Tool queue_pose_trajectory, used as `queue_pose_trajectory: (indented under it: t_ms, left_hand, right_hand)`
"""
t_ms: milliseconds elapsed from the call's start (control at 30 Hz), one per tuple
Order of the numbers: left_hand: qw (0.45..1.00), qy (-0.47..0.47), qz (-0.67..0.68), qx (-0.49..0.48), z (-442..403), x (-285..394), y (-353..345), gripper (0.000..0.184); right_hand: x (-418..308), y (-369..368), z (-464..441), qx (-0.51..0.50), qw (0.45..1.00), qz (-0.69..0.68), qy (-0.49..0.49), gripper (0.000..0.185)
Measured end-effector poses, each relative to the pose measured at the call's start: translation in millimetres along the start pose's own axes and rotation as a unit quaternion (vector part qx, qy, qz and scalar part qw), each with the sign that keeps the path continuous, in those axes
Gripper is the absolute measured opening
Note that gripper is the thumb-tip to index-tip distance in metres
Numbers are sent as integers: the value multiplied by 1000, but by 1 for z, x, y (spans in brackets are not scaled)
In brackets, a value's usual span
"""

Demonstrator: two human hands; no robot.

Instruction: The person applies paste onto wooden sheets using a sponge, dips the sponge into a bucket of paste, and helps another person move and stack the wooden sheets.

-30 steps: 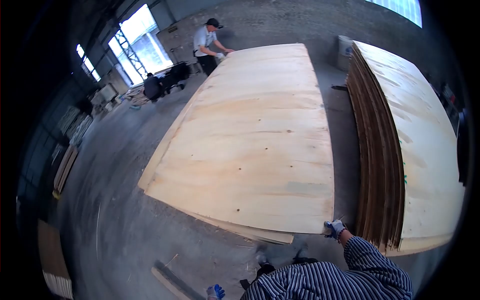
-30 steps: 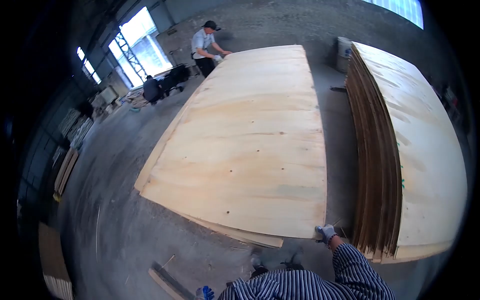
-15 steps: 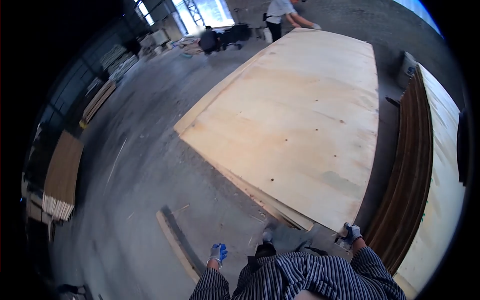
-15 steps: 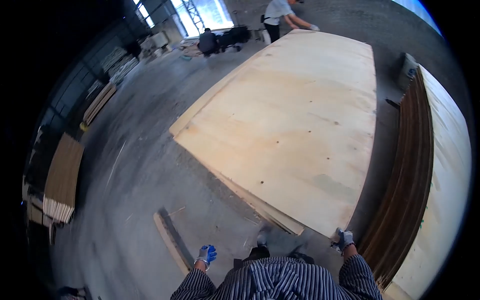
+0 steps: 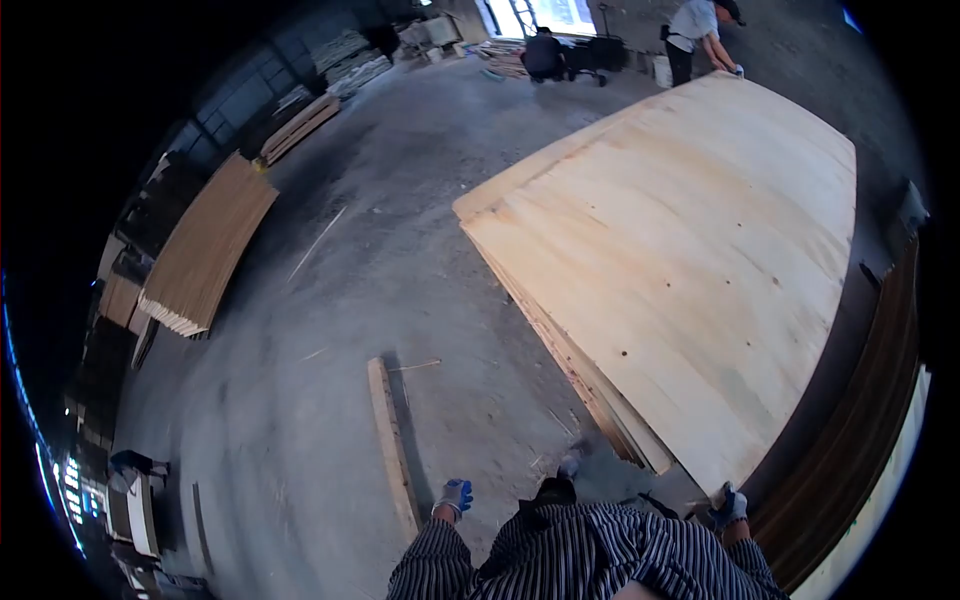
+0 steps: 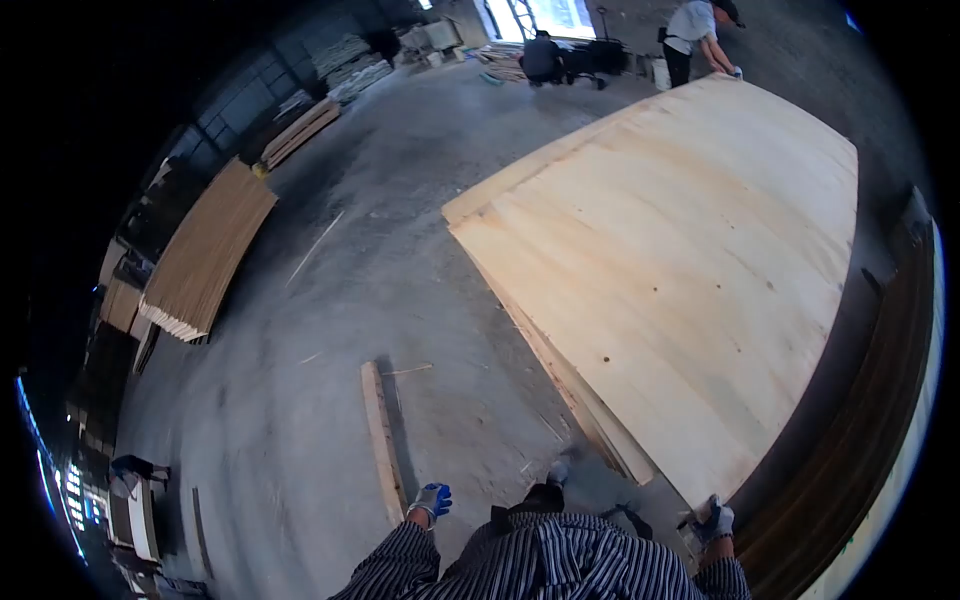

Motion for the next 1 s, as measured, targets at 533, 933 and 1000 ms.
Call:
queue_pose_trajectory:
  t_ms: [533, 933, 1000]
  left_hand:
    - [999, -2, -14, -35, 4, 24, -34, 23]
    - [992, -13, -69, -103, -17, 57, -64, 28]
    - [995, 1, -25, -98, -16, 59, -65, 29]
  right_hand:
    - [66, -56, -38, -3, 698, -711, -86, 32]
    - [24, -30, 2, 111, 769, -606, -170, 35]
    - [0, -18, 12, 133, 727, -647, -186, 33]
Point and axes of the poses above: each hand's wrist, its own z-axis away from the middle knuckle, its own y-axis out of the back of the hand, x = y × z, the point moved 5 cm from there along -z, towards the middle knuckle, and after that the axes turned 14 degrees about -x, right-handed, at the moved point
